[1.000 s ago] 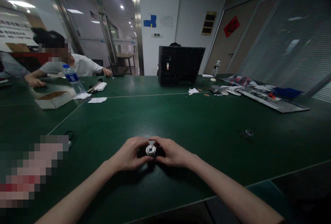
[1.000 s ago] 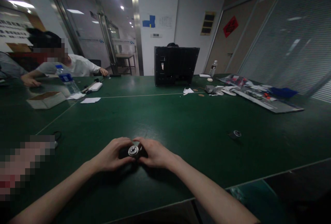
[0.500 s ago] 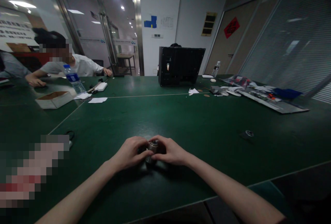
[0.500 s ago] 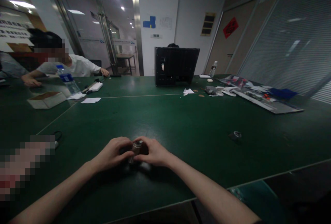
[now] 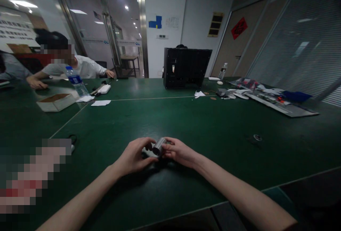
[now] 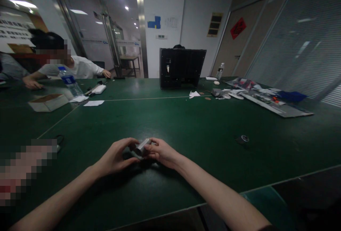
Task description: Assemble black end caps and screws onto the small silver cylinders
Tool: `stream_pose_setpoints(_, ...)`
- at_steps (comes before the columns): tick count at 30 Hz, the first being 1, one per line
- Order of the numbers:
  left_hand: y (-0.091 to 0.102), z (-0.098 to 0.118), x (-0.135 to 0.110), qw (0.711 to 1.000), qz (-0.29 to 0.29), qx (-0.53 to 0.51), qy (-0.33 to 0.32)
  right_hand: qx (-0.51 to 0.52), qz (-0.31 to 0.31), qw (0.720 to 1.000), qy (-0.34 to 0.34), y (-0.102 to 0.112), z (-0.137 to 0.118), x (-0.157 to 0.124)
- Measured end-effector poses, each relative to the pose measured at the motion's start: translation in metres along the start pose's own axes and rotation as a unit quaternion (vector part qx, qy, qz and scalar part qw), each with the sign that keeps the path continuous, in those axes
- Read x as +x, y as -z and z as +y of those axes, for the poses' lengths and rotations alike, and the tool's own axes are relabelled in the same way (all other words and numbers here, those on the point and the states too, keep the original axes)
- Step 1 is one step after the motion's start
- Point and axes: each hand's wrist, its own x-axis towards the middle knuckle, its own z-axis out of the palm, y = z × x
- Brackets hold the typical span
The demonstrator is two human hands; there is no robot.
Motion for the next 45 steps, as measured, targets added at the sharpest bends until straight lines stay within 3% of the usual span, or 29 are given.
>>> stream_pose_setpoints(16,-0.002,-0.004,0.001,1.0,0.0,-0.007,-0.004,0.021,-0.023,0.998,-0.052,0.002,0.001,0.0)
stream_pose_setpoints(21,-0.001,-0.003,0.001,1.0,-0.006,-0.006,-0.006,-0.015,-0.008,1.0,-0.013,0.001,0.001,-0.001)
stream_pose_setpoints(24,0.0,0.0,0.001,1.0,-0.009,-0.013,-0.002,-0.094,0.024,0.994,0.04,-0.001,-0.001,-0.001)
stream_pose_setpoints(27,0.001,0.003,0.001,1.0,-0.014,-0.008,0.007,-0.23,0.037,0.967,0.104,-0.005,-0.005,-0.003)
stream_pose_setpoints(33,0.0,0.002,0.002,1.0,-0.02,0.016,0.0,-0.495,0.004,0.84,0.222,-0.011,-0.009,-0.012)
stream_pose_setpoints(36,-0.002,0.0,0.002,0.999,-0.025,0.03,-0.002,-0.545,-0.02,0.802,0.241,-0.011,-0.006,-0.014)
stream_pose_setpoints(39,-0.003,-0.001,0.003,0.999,-0.033,0.037,0.004,-0.568,-0.01,0.79,0.231,-0.01,-0.003,-0.014)
stream_pose_setpoints(45,-0.003,-0.001,0.003,0.998,-0.051,0.042,0.017,-0.58,0.013,0.791,0.195,-0.009,0.0,-0.011)
